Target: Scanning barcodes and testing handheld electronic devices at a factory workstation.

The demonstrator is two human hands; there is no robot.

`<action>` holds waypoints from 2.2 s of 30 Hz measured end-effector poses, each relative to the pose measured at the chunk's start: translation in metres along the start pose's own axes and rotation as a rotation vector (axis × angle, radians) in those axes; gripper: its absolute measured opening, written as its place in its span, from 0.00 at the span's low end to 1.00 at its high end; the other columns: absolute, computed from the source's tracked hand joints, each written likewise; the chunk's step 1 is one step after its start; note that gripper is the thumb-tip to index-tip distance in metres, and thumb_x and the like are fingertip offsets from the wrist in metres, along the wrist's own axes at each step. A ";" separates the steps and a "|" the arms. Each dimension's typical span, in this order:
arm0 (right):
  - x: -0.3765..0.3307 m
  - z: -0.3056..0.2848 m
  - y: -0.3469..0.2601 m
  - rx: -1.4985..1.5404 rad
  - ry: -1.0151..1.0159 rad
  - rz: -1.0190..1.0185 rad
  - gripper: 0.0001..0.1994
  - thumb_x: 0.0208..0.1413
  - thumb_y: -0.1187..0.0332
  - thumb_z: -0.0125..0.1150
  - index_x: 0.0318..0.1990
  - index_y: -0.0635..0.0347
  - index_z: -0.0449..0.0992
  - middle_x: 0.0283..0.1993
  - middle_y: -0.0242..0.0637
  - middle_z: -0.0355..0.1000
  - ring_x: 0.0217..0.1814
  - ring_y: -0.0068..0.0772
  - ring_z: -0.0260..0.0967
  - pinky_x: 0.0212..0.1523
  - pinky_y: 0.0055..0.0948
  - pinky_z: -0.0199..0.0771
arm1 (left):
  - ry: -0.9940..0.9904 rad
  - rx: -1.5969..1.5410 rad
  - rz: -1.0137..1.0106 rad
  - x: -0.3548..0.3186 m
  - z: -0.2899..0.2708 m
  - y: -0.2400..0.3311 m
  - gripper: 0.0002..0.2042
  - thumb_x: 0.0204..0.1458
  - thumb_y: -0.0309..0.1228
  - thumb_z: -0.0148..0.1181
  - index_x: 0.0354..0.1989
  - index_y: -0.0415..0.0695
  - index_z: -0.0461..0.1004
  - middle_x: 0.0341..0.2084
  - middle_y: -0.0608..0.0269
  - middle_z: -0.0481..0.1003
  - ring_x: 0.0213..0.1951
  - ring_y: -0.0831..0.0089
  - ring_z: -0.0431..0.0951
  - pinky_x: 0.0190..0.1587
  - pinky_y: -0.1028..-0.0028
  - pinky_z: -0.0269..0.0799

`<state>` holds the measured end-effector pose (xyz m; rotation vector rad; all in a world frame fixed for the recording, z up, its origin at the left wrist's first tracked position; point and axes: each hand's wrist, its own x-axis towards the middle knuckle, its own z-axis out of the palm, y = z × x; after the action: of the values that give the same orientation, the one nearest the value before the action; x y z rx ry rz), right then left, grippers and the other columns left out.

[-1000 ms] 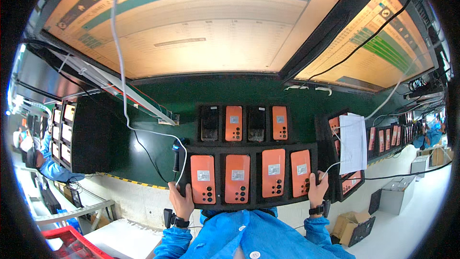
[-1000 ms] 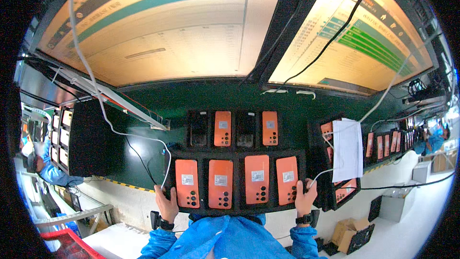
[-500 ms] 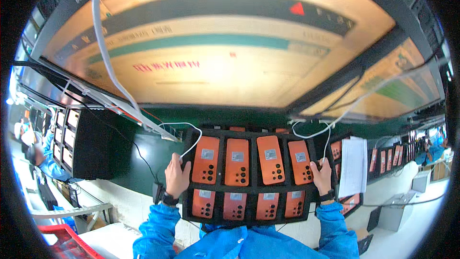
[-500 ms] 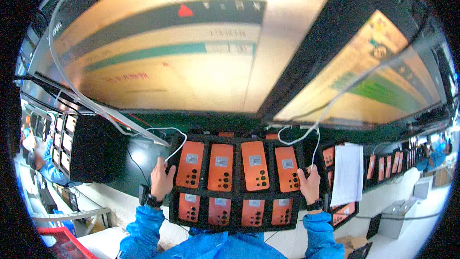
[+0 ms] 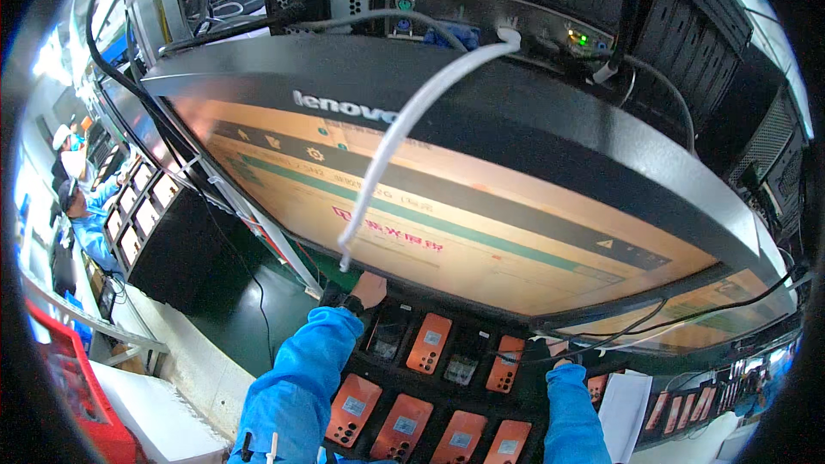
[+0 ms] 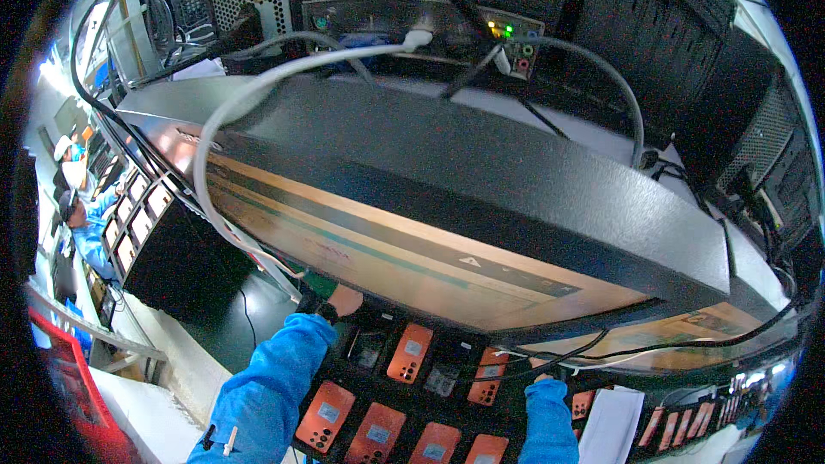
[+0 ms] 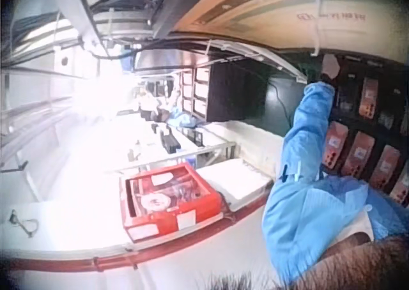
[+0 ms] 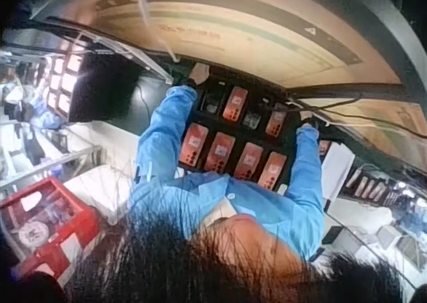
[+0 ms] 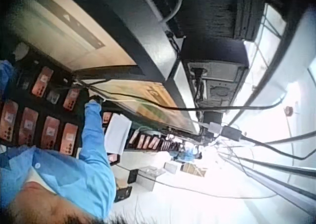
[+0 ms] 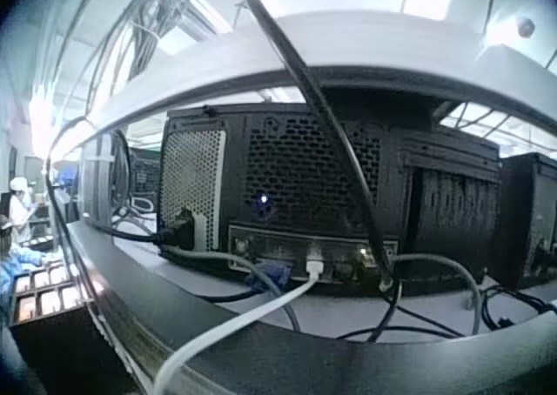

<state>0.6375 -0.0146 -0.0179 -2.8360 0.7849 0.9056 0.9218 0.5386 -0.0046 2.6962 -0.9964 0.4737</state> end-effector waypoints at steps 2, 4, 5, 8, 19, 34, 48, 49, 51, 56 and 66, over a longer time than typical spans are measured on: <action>0.003 0.006 0.000 0.238 0.033 0.029 0.14 0.55 0.56 0.51 0.37 0.56 0.73 0.40 0.43 0.73 0.43 0.48 0.70 0.43 0.45 0.69 | 0.192 -0.189 -0.080 0.020 -0.084 0.050 0.13 0.54 0.30 0.44 0.42 0.34 0.67 0.39 0.44 0.72 0.36 0.52 0.74 0.38 0.57 0.70; 0.000 0.001 -0.017 1.166 0.088 -0.056 0.12 0.56 0.56 0.49 0.36 0.53 0.73 0.39 0.41 0.73 0.43 0.46 0.70 0.43 0.45 0.69 | -0.001 -0.649 -0.323 0.022 -0.145 0.071 0.12 0.57 0.34 0.43 0.34 0.36 0.66 0.33 0.49 0.74 0.31 0.59 0.74 0.34 0.66 0.70; -0.009 -0.007 -0.031 1.835 -0.001 -0.188 0.12 0.57 0.57 0.48 0.36 0.52 0.73 0.39 0.40 0.74 0.43 0.45 0.70 0.42 0.46 0.69 | -0.008 -0.650 -0.322 0.015 -0.170 0.080 0.12 0.57 0.34 0.43 0.34 0.36 0.66 0.33 0.49 0.74 0.31 0.59 0.74 0.34 0.66 0.70; -0.134 -0.104 -0.112 2.378 -0.286 -0.216 0.13 0.59 0.55 0.46 0.31 0.53 0.71 0.36 0.40 0.73 0.39 0.42 0.70 0.40 0.41 0.70 | -0.151 -1.329 -0.573 -0.028 -0.211 0.103 0.14 0.61 0.36 0.36 0.31 0.39 0.63 0.21 0.60 0.72 0.22 0.74 0.69 0.28 0.74 0.68; -0.369 -0.042 -0.296 1.664 -0.096 -0.472 0.17 0.64 0.62 0.45 0.49 0.68 0.72 0.42 0.34 0.72 0.45 0.22 0.66 0.47 0.24 0.65 | -0.449 -1.134 -0.320 -0.143 -0.258 0.214 0.12 0.59 0.32 0.48 0.33 0.35 0.73 0.19 0.50 0.72 0.23 0.64 0.74 0.27 0.68 0.68; -0.383 -0.021 -0.307 1.801 -0.043 -0.211 0.13 0.63 0.64 0.48 0.42 0.66 0.72 0.36 0.36 0.72 0.34 0.25 0.72 0.36 0.23 0.73 | -0.425 -0.809 -0.957 -0.226 -0.069 0.008 0.23 0.44 0.41 0.65 0.42 0.36 0.68 0.26 0.54 0.74 0.29 0.64 0.77 0.35 0.66 0.72; -0.363 -0.046 -0.357 1.735 -0.075 -0.482 0.14 0.61 0.65 0.53 0.44 0.70 0.74 0.41 0.36 0.74 0.43 0.19 0.68 0.46 0.19 0.66 | -0.705 -0.961 -0.800 -0.219 -0.331 0.147 0.12 0.51 0.35 0.58 0.30 0.36 0.70 0.15 0.64 0.72 0.16 0.77 0.73 0.20 0.75 0.69; -0.361 -0.041 -0.357 1.670 -0.053 -0.485 0.15 0.60 0.64 0.54 0.43 0.71 0.74 0.39 0.35 0.74 0.43 0.18 0.68 0.45 0.20 0.66 | -0.704 -0.956 -0.796 -0.218 -0.331 0.150 0.12 0.51 0.35 0.58 0.30 0.36 0.70 0.15 0.64 0.72 0.16 0.77 0.73 0.20 0.75 0.69; -0.365 -0.045 -0.359 1.680 -0.065 -0.473 0.13 0.60 0.65 0.53 0.41 0.68 0.76 0.41 0.36 0.74 0.45 0.22 0.68 0.49 0.22 0.65 | -0.647 -0.946 -0.764 -0.215 -0.333 0.153 0.13 0.52 0.36 0.58 0.29 0.36 0.71 0.12 0.64 0.71 0.16 0.77 0.73 0.20 0.74 0.69; -0.367 -0.045 -0.361 1.577 -0.095 -0.557 0.13 0.60 0.64 0.54 0.37 0.68 0.77 0.45 0.40 0.73 0.64 0.32 0.57 0.59 0.28 0.57 | -0.660 -0.968 -0.764 -0.210 -0.340 0.154 0.13 0.53 0.36 0.57 0.28 0.37 0.71 0.12 0.65 0.71 0.16 0.78 0.73 0.20 0.75 0.68; -0.375 -0.057 -0.376 1.679 -0.234 -0.453 0.12 0.60 0.65 0.54 0.40 0.67 0.76 0.44 0.39 0.73 0.53 0.26 0.66 0.53 0.25 0.64 | -0.459 -1.011 -0.877 -0.221 -0.330 0.119 0.12 0.49 0.35 0.61 0.33 0.37 0.73 0.15 0.61 0.74 0.18 0.76 0.73 0.23 0.72 0.68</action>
<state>0.5897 0.4691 0.2035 -1.2655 0.4177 0.1912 0.6116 0.6855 0.2286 1.9690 0.0317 -0.6624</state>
